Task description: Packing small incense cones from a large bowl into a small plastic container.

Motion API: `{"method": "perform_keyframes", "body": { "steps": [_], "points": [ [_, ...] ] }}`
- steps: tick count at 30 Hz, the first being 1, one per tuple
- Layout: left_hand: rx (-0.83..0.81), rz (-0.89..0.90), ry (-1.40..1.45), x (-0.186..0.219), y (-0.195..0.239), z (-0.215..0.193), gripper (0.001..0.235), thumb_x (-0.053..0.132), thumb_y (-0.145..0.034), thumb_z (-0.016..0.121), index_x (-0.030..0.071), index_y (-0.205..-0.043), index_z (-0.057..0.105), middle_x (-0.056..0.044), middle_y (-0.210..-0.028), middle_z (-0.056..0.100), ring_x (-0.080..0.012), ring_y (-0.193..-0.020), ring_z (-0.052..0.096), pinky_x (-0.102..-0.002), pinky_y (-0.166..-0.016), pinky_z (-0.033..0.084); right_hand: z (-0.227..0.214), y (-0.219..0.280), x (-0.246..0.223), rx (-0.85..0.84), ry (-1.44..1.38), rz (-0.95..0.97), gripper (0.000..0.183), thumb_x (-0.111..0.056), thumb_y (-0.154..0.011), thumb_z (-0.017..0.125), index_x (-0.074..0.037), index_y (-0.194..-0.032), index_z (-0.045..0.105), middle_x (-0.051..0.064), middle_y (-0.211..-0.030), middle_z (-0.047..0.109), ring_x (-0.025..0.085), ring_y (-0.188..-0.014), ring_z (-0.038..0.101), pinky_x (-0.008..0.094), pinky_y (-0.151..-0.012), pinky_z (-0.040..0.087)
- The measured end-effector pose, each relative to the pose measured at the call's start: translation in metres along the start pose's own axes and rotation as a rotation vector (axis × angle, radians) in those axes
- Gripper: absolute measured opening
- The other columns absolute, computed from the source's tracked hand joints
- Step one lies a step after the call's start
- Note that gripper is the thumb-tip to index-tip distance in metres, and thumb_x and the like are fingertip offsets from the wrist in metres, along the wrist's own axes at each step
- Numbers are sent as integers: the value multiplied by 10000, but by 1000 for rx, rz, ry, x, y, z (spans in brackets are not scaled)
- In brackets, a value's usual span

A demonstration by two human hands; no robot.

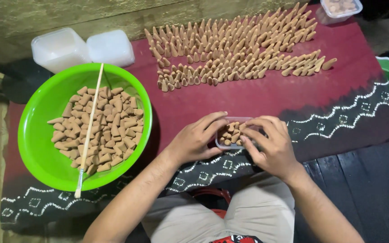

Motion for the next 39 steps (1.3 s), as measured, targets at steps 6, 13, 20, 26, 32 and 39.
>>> {"method": "perform_keyframes", "body": {
  "steps": [6,13,20,26,32,39],
  "points": [
    [-42,-53,-47,1,4,-2,615,308,-733,871,73,-1225,588,-158,-1362,597,-353,-1134,697,-440,-884,617,14,0,-19,-53,274,-7,252,-384,-962,713,-173,-1094,752,73,-1206,676,332,-1215,613,480,-1007,381],
    [-12,7,-107,1,8,-2,524,296,-790,841,116,-1238,636,-161,-1376,584,-353,-1144,701,-432,-857,626,23,0,-23,-68,240,48,244,-407,-978,698,-196,-1086,753,60,-1190,656,331,-1246,600,534,-1083,341],
    [23,37,-111,8,3,-9,324,315,-808,831,141,-995,632,-135,-1392,587,-347,-1038,734,-406,-797,632,24,7,-24,-85,199,51,276,-408,-987,672,-220,-1170,759,39,-1176,673,309,-1265,590,556,-1150,267],
    [35,34,-119,7,4,-8,328,302,-793,834,150,-971,604,-129,-1345,601,-344,-903,748,-406,-718,638,28,5,-23,-97,204,-6,305,-406,-1011,635,-187,-1188,752,30,-1184,704,279,-1276,593,587,-1188,205],
    [58,73,-156,1,8,2,307,331,-790,821,145,-918,613,-89,-1203,657,-307,-1011,736,-361,-742,626,30,3,-25,-108,173,21,260,-349,-1018,624,-180,-1164,757,20,-1139,696,270,-1238,587,578,-1189,207],
    [69,122,-221,-1,9,6,282,364,-835,779,135,-919,640,-73,-1108,688,-277,-1066,714,-339,-771,615,28,-2,-21,-107,170,33,202,-302,-996,647,-197,-1125,761,2,-1092,700,257,-1202,596,578,-1163,241]
  ]
}}
Point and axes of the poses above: each hand's wrist, its own y-axis away from the middle knuckle, its own z-axis out of the palm, x = y × z, the point moved 2 cm from there along -y, towards the middle knuckle
